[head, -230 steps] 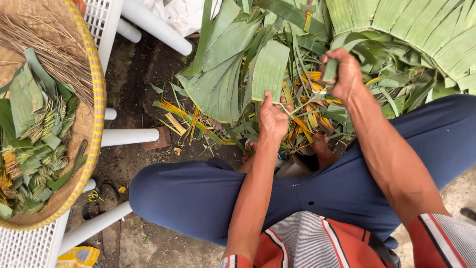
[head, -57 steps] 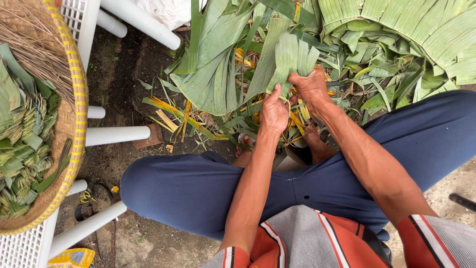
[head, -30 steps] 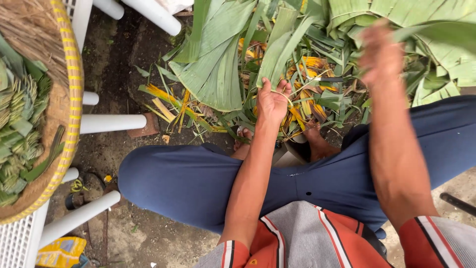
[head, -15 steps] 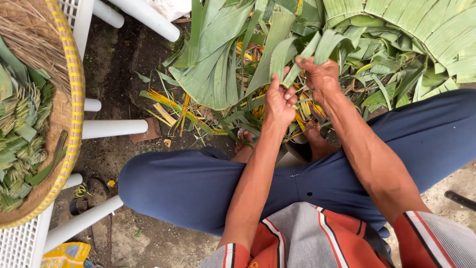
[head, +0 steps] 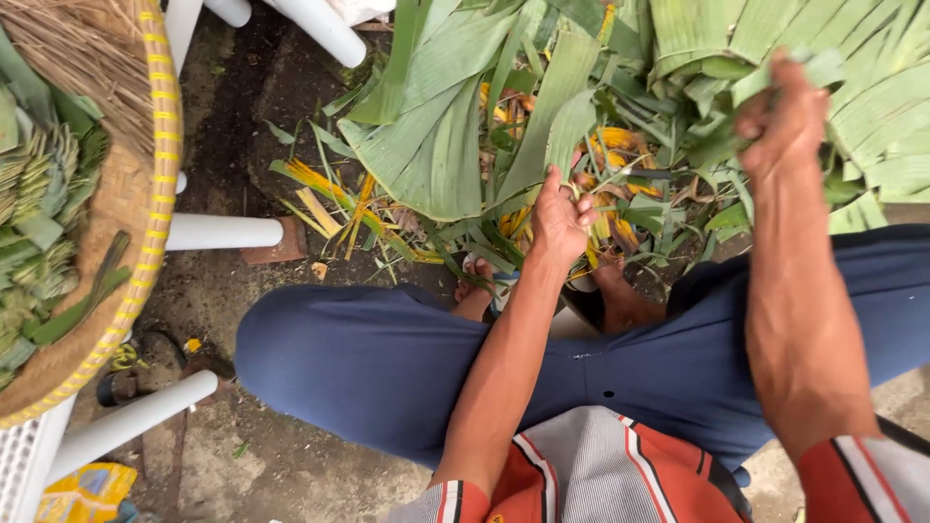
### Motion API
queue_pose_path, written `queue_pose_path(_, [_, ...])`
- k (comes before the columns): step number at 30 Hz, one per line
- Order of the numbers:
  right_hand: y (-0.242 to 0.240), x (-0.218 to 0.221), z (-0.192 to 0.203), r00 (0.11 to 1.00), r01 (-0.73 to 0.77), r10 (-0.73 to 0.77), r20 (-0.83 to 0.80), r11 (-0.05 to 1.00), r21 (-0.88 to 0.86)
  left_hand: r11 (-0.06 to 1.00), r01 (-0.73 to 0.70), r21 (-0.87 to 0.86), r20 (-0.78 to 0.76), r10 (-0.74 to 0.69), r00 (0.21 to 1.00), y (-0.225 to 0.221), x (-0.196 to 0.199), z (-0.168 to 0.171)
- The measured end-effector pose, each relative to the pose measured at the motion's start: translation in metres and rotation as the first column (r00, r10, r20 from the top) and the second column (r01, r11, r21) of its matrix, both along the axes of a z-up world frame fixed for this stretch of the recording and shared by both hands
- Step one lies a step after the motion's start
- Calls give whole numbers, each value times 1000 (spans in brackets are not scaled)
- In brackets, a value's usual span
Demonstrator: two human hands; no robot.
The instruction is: Tearing and stacking banana leaves into uniform strips for food preparation.
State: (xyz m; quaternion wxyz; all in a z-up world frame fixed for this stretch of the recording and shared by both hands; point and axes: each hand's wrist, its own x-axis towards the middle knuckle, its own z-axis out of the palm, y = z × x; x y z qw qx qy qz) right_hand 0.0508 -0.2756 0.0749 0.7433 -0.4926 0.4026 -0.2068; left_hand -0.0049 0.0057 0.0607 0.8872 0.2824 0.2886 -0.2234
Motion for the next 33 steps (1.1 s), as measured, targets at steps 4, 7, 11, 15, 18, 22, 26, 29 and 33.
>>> queue_pose_path(4, [81,-24,45,946,-263,237,-222,960,-92,983,94,-160,94,-79,992,-18,6,-37])
queue_pose_path(7, [113,-38,32,893,-423,412,-178,906,-22,984,159,-83,141,-147,979,-16,1,-35])
queue_pose_path(11, [156,-51,66,743,-657,611,-275,743,-124,990,141,22,64,-142,988,-23,-1,-44])
queue_pose_path(15, [164,-65,50,653,-746,682,-330,653,-127,987,146,68,71,-151,986,-24,2,-33])
queue_pose_path(18, [158,-69,9,743,-669,642,-188,709,-222,988,146,42,75,-148,986,-27,1,-77])
queue_pose_path(22, [150,-70,15,666,-743,733,-138,634,-213,969,191,-159,-21,-197,980,-18,8,-121])
queue_pose_path(26, [141,-71,8,552,-821,834,-27,537,-194,927,142,-348,-192,-219,957,2,17,-111])
queue_pose_path(29, [138,-68,28,538,-824,837,-101,496,-275,943,-41,-330,-245,-44,969,13,23,-120])
queue_pose_path(33, [127,-51,76,575,-818,786,-227,545,-186,909,-14,-416,129,74,989,32,31,-50])
